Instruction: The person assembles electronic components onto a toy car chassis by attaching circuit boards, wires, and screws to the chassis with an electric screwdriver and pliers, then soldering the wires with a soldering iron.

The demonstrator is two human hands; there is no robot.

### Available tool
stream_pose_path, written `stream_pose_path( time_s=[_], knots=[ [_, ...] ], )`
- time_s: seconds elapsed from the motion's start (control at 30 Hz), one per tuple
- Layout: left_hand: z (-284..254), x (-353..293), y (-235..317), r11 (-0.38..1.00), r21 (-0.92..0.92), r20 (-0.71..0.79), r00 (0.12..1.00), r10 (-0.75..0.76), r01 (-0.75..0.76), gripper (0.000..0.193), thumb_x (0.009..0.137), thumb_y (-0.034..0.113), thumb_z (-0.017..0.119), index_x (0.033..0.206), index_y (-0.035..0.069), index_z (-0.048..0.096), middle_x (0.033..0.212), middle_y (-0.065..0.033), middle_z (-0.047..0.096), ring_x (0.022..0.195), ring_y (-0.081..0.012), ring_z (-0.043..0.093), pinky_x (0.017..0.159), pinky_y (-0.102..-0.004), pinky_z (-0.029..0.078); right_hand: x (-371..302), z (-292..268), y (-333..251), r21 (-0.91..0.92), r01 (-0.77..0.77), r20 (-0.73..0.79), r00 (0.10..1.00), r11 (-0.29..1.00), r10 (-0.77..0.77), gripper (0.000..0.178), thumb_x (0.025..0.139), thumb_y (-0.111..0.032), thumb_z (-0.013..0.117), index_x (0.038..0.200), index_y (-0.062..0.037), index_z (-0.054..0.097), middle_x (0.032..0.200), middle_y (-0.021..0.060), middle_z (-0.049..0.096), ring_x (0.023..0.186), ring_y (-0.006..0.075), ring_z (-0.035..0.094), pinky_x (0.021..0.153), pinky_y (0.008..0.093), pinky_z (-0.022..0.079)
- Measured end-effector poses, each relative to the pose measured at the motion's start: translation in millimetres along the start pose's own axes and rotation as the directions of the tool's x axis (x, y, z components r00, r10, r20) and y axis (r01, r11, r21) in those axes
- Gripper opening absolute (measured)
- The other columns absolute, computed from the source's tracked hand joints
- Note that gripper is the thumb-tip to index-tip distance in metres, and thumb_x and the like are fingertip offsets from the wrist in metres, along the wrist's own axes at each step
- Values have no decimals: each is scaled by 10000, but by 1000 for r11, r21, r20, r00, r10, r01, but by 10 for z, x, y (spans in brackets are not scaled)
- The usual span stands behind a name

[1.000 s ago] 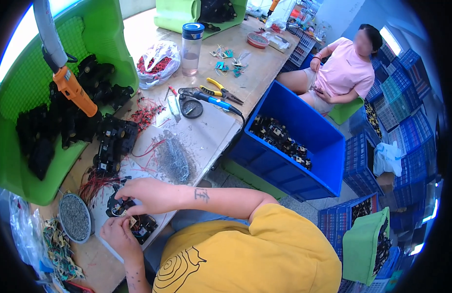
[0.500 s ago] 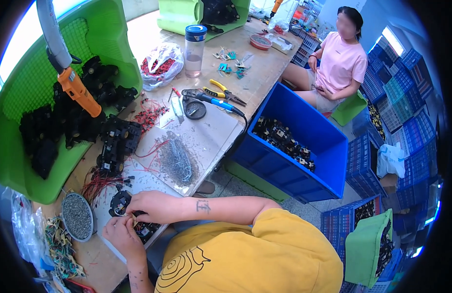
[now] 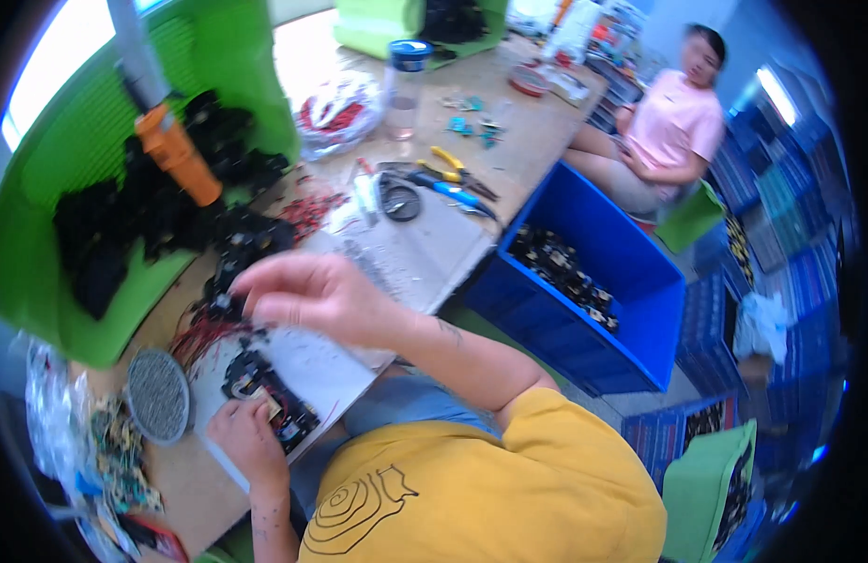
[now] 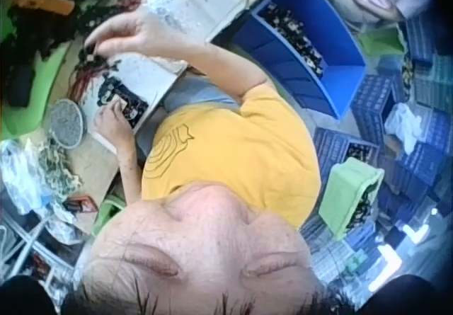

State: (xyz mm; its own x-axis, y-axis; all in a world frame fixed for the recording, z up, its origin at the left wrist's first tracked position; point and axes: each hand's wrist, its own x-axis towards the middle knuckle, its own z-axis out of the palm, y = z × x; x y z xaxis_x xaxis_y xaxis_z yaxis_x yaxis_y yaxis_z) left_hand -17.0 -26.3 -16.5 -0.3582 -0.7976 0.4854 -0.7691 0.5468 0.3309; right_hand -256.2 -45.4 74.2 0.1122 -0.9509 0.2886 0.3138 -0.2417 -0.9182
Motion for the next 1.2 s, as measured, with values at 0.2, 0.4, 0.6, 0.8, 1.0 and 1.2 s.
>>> stream_pose_path(
  time_s=[0.2,0.4,0.6,0.8,1.0,1.2],
  knots=[
    [-34,46,41,992,-76,-25,995,98,-99,121,735,95,648,853,118,630,850,19,634,868,-210,545,807,-418,338,388,-306,412,-617,66,-373,853,784,-366,650,772,-261,751,1305,-30,461,1169,103,526,978,180,523,860,314,447],
    [-10,-12,25,989,-133,-29,998,58,-61,118,751,140,680,858,110,641,840,12,641,847,-195,555,783,-395,329,1155,-210,335,-816,103,-212,862,569,-459,882,740,-355,769,1384,37,312,1283,212,474,1151,304,490,965,382,398],
    [3,56,5,991,-131,-48,998,33,-39,146,739,180,698,846,117,622,806,22,617,830,-184,548,765,-389,322,1891,7,263,-620,107,-276,897,777,-344,239,831,-150,687,987,-50,536,667,-4,520,528,95,503,487,253,409],
    [44,38,-74,985,-169,-91,996,18,-33,183,731,223,708,841,128,597,778,47,617,848,-169,533,782,-403,309,1556,114,201,-385,267,-287,875,883,-390,196,878,-161,606,1017,-46,530,662,6,521,525,93,505,489,224,415],
    [91,31,-59,985,-168,-101,995,20,-37,200,710,209,731,843,122,609,778,48,590,852,-158,533,780,-400,315,585,364,401,43,26,-17,1000,999,-26,371,878,-295,591,1081,5,514,743,66,528,607,157,519,574,297,434],
    [43,59,-43,990,-133,-84,996,40,-51,212,688,197,747,835,118,616,764,46,580,848,-156,536,775,-397,317,364,623,354,190,107,167,976,976,-140,403,934,-396,470,1061,-15,503,731,43,468,567,125,450,528,270,367]
  ],
)
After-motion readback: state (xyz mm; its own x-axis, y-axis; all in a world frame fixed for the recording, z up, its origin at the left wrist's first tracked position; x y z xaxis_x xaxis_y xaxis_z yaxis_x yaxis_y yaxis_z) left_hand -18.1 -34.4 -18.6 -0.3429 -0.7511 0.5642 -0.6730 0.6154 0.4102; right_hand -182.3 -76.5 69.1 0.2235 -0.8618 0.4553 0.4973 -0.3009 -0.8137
